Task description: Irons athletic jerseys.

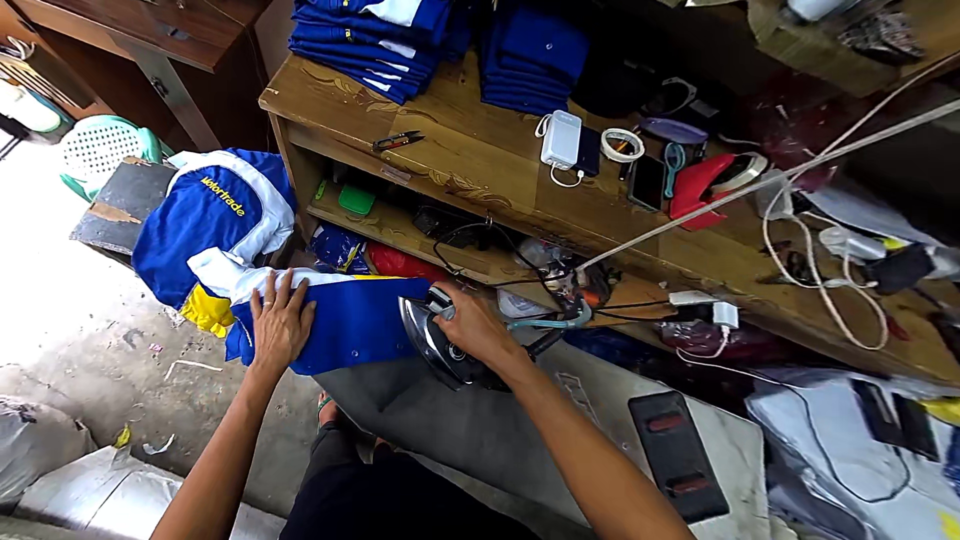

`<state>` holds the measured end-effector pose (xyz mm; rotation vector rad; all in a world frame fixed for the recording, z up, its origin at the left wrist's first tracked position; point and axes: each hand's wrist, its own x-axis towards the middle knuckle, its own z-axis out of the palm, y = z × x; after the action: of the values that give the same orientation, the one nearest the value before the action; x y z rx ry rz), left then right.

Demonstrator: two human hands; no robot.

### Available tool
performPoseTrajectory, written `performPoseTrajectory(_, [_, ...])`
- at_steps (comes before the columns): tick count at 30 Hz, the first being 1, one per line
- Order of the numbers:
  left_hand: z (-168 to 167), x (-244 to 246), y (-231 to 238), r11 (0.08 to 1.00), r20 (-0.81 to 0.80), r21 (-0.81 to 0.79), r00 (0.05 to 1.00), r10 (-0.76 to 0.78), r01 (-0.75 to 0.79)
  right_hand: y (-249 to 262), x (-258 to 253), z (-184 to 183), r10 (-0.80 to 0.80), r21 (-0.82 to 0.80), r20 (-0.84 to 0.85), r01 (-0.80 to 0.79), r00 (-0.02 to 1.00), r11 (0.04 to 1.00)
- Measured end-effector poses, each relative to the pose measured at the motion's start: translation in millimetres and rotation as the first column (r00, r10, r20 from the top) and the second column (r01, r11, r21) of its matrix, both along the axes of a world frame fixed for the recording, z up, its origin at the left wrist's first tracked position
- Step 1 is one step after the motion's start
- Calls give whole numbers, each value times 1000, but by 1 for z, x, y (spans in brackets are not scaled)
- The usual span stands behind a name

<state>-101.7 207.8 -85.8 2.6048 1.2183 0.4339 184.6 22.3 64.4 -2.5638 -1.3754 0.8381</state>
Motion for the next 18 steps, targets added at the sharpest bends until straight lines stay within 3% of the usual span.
performPoseTrajectory(3, [-2, -41, -15, 991, 58, 34, 990, 126, -128, 0, 18, -2, -25, -16, 14, 25, 1000, 1000])
performPoseTrajectory(6, [1, -72, -31, 946, 203, -58, 924, 324, -319, 0, 26, 6, 2, -66, 6, -2, 1000, 998])
performPoseTrajectory(8, [-6, -84, -42, 835, 313, -286, 778, 545, -470, 5, 20, 18, 65, -97, 23, -63, 998, 993])
performPoseTrajectory(9, [-9, -87, -49, 716, 327, -486, 656, 680, -501, 10, 13, 25, 94, -98, 23, -91, 995, 991])
performPoseTrajectory(11, [-12, -87, -58, 320, 165, -873, 394, 904, -368, 22, -2, 34, 152, -51, 14, -151, 988, 987])
performPoseTrajectory(13, [-14, -84, -61, -35, -44, -999, 335, 941, -32, 40, -21, 36, 228, -14, 4, -228, 974, 974])
performPoseTrajectory(14, [-17, -84, -62, -114, -63, -985, 348, 935, 128, 49, -33, 34, 267, -19, -5, -267, 964, 963])
performPoseTrajectory(15, [-23, -84, -64, -113, -23, -964, 345, 938, 241, 57, -44, 28, 310, -32, -14, -311, 951, 950])
performPoseTrajectory(18, [-38, -87, -59, 44, 147, -926, 250, 957, 375, 65, -65, 14, 453, -93, -55, -456, 890, 885])
